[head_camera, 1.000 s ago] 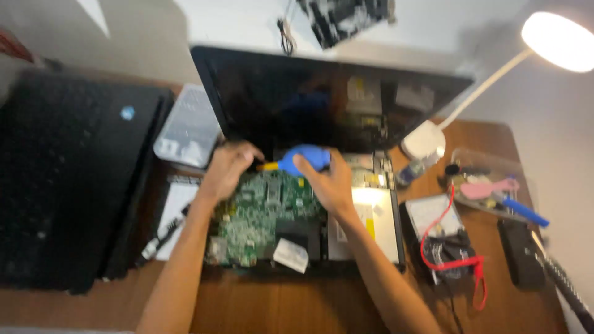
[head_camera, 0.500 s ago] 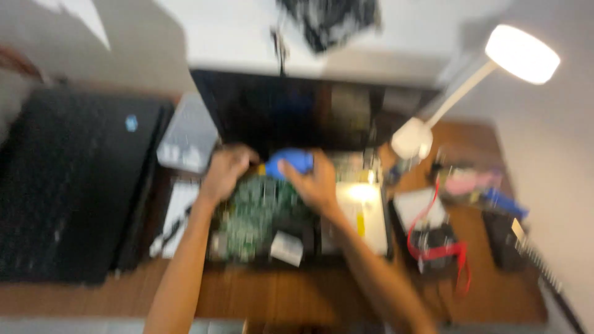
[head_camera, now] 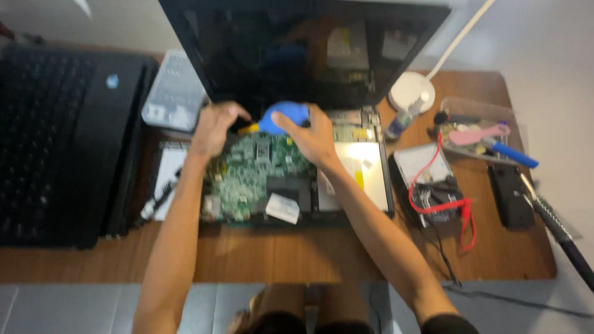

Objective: Using a manual rubber air blower to remove dust from the internal components and motherboard of an open laptop.

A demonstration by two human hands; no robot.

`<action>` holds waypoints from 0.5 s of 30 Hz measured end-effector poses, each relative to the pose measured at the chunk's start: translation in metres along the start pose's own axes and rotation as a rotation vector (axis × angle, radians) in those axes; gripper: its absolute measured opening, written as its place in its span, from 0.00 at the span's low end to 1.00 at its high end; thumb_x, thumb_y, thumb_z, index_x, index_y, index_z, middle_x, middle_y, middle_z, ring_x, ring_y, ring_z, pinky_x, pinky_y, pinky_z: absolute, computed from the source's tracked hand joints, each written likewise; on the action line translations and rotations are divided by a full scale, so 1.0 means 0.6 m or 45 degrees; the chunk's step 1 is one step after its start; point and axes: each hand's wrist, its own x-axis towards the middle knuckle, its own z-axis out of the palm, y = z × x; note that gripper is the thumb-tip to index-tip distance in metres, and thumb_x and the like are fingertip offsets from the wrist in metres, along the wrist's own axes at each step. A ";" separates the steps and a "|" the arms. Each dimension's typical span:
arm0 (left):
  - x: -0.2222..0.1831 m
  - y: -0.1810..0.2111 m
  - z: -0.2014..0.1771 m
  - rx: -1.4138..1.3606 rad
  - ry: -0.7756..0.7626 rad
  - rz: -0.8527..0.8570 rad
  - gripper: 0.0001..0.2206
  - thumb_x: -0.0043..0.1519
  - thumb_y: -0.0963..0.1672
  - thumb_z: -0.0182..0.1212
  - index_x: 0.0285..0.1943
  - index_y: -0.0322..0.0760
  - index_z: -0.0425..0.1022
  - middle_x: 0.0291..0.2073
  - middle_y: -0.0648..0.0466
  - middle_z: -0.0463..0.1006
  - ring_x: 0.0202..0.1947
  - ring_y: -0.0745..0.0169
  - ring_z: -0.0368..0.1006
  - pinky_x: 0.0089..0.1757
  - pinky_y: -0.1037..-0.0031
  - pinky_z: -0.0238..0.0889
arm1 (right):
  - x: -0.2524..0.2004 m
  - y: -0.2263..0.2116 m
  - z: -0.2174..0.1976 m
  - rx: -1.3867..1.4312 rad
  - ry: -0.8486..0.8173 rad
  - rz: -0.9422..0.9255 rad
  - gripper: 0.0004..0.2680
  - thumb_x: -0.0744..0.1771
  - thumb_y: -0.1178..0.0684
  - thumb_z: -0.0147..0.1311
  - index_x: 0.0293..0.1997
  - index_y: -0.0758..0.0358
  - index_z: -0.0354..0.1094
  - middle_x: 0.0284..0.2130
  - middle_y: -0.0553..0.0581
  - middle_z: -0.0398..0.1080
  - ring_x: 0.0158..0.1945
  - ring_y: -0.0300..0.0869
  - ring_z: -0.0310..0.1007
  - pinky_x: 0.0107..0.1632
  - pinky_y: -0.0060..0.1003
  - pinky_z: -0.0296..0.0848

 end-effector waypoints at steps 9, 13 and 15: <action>0.002 0.008 -0.004 -0.119 -0.010 0.009 0.19 0.64 0.46 0.35 0.37 0.37 0.76 0.33 0.45 0.77 0.41 0.48 0.71 0.47 0.66 0.58 | 0.018 0.026 0.001 0.027 0.067 -0.046 0.17 0.55 0.39 0.64 0.32 0.61 0.66 0.25 0.59 0.69 0.35 0.45 0.71 0.37 0.38 0.68; 0.003 0.011 -0.003 -0.160 0.004 0.012 0.18 0.64 0.46 0.37 0.37 0.36 0.76 0.32 0.47 0.77 0.41 0.51 0.72 0.47 0.68 0.59 | -0.009 -0.025 -0.010 -0.050 0.007 0.047 0.22 0.54 0.37 0.63 0.39 0.64 0.66 0.33 0.64 0.70 0.43 0.52 0.71 0.44 0.42 0.68; 0.000 0.013 0.000 -0.150 0.018 -0.057 0.19 0.63 0.48 0.36 0.37 0.38 0.77 0.32 0.47 0.77 0.40 0.49 0.72 0.45 0.67 0.59 | -0.003 -0.011 -0.010 0.056 -0.102 -0.115 0.18 0.57 0.43 0.63 0.38 0.68 0.66 0.31 0.64 0.69 0.38 0.53 0.73 0.36 0.40 0.71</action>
